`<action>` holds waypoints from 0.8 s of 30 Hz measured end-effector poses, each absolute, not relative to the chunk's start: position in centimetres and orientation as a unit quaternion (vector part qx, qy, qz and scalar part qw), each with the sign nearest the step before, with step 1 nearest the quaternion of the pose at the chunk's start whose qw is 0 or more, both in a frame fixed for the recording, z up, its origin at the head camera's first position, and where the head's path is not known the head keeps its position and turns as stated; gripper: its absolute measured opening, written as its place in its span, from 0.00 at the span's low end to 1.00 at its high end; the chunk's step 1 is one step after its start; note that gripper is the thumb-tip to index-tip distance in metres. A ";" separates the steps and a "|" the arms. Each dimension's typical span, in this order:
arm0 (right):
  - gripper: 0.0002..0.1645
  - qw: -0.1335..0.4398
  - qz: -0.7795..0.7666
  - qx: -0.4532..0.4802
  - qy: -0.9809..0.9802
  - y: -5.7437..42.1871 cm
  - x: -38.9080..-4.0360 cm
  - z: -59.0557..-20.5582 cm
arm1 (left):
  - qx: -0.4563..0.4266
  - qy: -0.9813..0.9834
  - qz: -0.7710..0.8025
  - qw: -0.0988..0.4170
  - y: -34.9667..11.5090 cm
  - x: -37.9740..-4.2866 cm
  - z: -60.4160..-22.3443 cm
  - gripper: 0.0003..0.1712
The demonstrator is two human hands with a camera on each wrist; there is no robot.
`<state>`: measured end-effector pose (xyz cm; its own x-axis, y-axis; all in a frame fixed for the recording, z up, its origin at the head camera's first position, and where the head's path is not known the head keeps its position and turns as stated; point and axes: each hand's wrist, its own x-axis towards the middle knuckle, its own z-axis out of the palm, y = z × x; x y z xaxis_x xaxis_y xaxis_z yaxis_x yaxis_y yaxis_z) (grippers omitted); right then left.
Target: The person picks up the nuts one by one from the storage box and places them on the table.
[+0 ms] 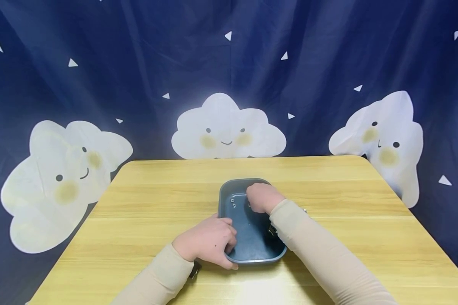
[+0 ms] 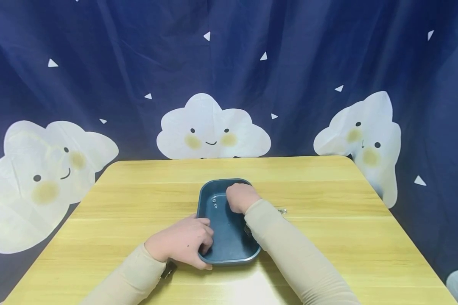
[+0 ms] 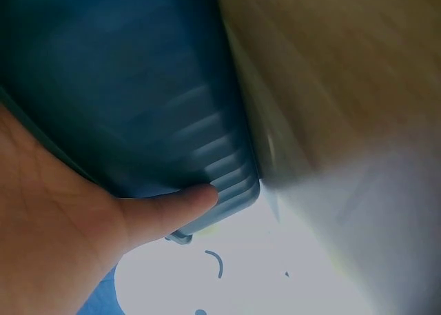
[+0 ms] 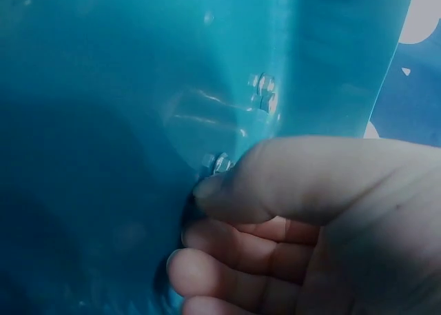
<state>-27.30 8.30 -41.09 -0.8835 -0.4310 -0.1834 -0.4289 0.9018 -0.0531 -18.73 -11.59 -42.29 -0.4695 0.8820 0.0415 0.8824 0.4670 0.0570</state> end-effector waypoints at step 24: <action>0.19 0.095 0.000 -0.242 0.966 8.4 -27.2 -40.9 | -0.509 -0.860 -0.030 0.004 -11.5 -18.5 -42.0 0.29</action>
